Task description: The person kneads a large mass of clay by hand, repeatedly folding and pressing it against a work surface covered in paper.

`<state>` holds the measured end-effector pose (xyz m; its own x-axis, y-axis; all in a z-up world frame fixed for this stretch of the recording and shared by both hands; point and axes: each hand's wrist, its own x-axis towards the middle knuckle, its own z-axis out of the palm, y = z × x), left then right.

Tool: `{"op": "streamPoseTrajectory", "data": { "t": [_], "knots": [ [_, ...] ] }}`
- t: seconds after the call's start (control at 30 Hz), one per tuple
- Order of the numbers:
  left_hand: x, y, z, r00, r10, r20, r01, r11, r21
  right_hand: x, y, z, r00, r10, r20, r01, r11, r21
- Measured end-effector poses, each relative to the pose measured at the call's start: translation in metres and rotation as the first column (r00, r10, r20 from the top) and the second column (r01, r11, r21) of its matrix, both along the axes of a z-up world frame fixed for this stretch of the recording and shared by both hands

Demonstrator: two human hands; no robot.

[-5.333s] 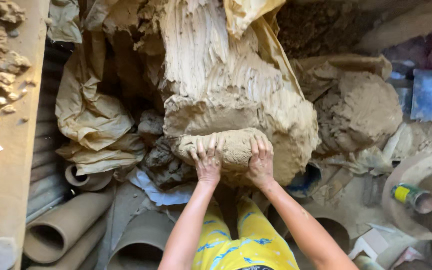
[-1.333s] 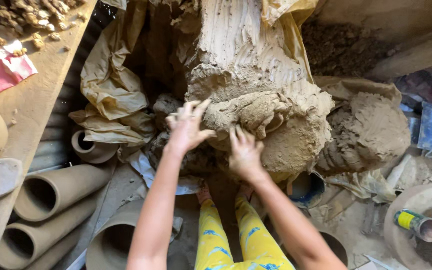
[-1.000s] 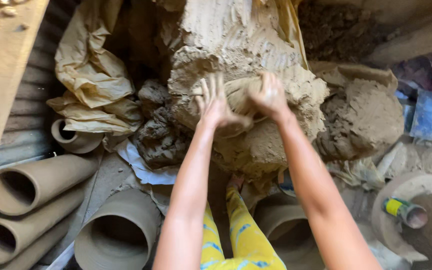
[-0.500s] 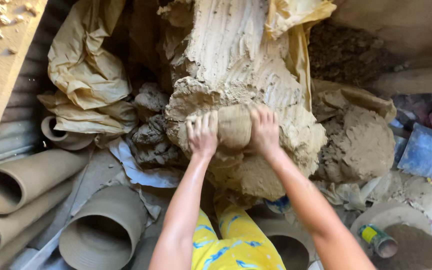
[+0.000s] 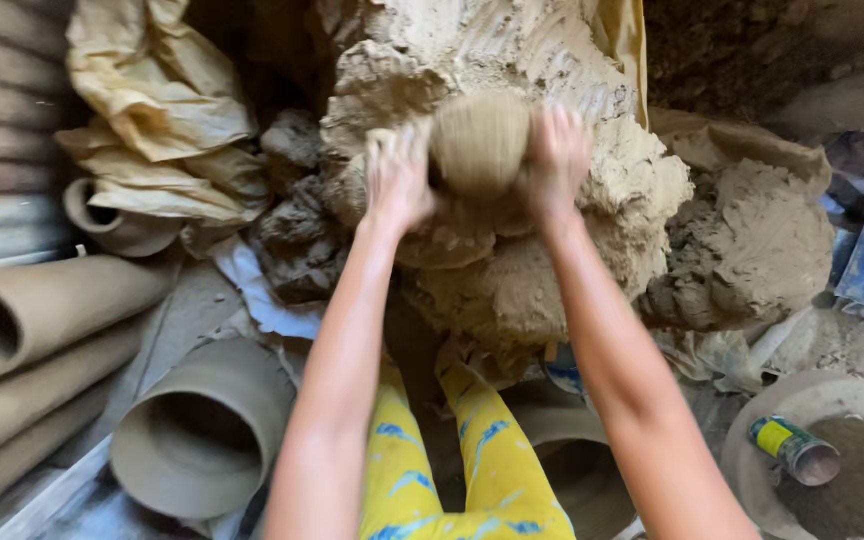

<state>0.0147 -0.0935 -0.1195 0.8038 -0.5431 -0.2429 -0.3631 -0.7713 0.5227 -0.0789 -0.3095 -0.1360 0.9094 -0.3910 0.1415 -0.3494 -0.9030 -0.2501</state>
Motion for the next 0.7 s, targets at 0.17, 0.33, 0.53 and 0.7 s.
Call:
{"op": "streamPoseTrajectory", "data": {
  "t": [0.17,0.33,0.53,0.7],
  "knots": [
    [-0.029,0.028,0.092,0.911,-0.168,-0.376,0.169,0.985,-0.030,-0.131,0.098,0.051,0.949,0.268,0.164,-0.262,0.963,-0.056],
    [-0.079,0.029,0.060,0.922,-0.309,0.232,0.237,0.927,0.292,-0.169,0.109,0.098,0.921,0.269,-0.281,-0.264,0.963,0.057],
    [-0.113,0.038,0.006,0.953,-0.078,0.291,0.078,0.997,0.013,-0.113,0.094,0.087,0.992,0.125,-0.022,-0.120,0.980,0.160],
    [-0.058,0.014,-0.049,0.896,-0.149,0.417,0.078,0.980,0.184,-0.055,0.045,0.009,0.987,0.154,-0.035,-0.158,0.973,-0.167]
  ]
}}
